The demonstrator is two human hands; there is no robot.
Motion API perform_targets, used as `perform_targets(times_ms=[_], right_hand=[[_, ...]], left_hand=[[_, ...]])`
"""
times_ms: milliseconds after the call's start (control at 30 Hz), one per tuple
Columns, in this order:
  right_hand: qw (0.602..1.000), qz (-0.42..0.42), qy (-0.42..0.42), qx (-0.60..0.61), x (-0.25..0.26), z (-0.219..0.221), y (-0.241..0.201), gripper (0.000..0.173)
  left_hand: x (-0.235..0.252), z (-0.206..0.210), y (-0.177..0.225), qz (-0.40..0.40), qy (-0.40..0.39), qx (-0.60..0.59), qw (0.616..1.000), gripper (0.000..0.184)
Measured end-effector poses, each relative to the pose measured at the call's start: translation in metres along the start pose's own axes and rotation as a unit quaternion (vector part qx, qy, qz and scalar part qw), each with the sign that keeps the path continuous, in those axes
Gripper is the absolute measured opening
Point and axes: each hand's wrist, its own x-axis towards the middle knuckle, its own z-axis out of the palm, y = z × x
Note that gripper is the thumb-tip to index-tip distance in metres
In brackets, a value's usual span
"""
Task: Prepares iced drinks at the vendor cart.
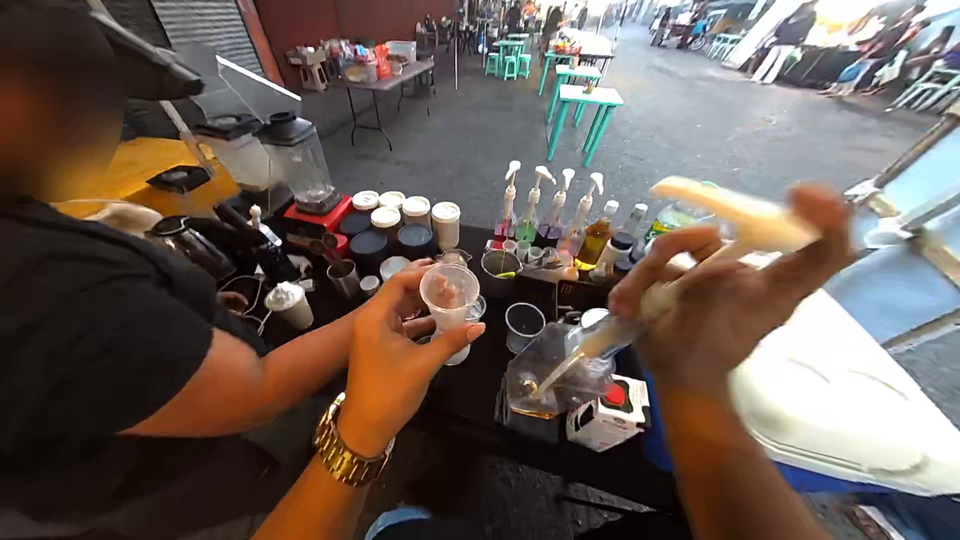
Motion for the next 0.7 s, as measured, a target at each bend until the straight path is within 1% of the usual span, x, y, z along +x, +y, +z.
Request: perform_targets(times_ms=[133,267,333,400,467,533,600,700], right_hand=[[0.999,0.024,0.020,-0.010,-0.070,0.026,0.067,0.036],[0.999,0.024,0.019,-0.019,-0.128,0.042,0.125,0.035],[0.998,0.060,-0.002,-0.011,-0.158,0.047,0.147,0.036],[0.993,0.114,-0.020,0.007,-0.177,0.050,0.153,0.034],[0.986,0.163,0.002,0.029,-0.174,0.055,0.141,0.038],[0.972,0.233,0.016,0.039,-0.169,0.058,0.128,0.053],[0.960,0.279,0.007,0.033,-0.166,0.059,0.125,0.063],[0.935,0.350,-0.053,0.035,-0.164,0.053,0.125,0.077]], left_hand=[[-0.037,-0.007,-0.028,-0.023,0.006,0.012,1.000,0.059],[-0.072,-0.009,-0.048,-0.044,0.014,0.021,0.999,0.055],[-0.087,-0.012,-0.053,-0.062,0.025,0.023,0.997,0.054],[-0.101,-0.014,-0.057,-0.078,0.030,0.032,0.996,0.053],[-0.110,-0.013,-0.063,-0.092,0.038,0.038,0.994,0.052],[-0.120,-0.010,-0.070,-0.112,0.047,0.041,0.992,0.052],[-0.128,-0.006,-0.078,-0.137,0.057,0.039,0.988,0.053],[-0.135,-0.001,-0.093,-0.159,0.066,0.034,0.985,0.054]])
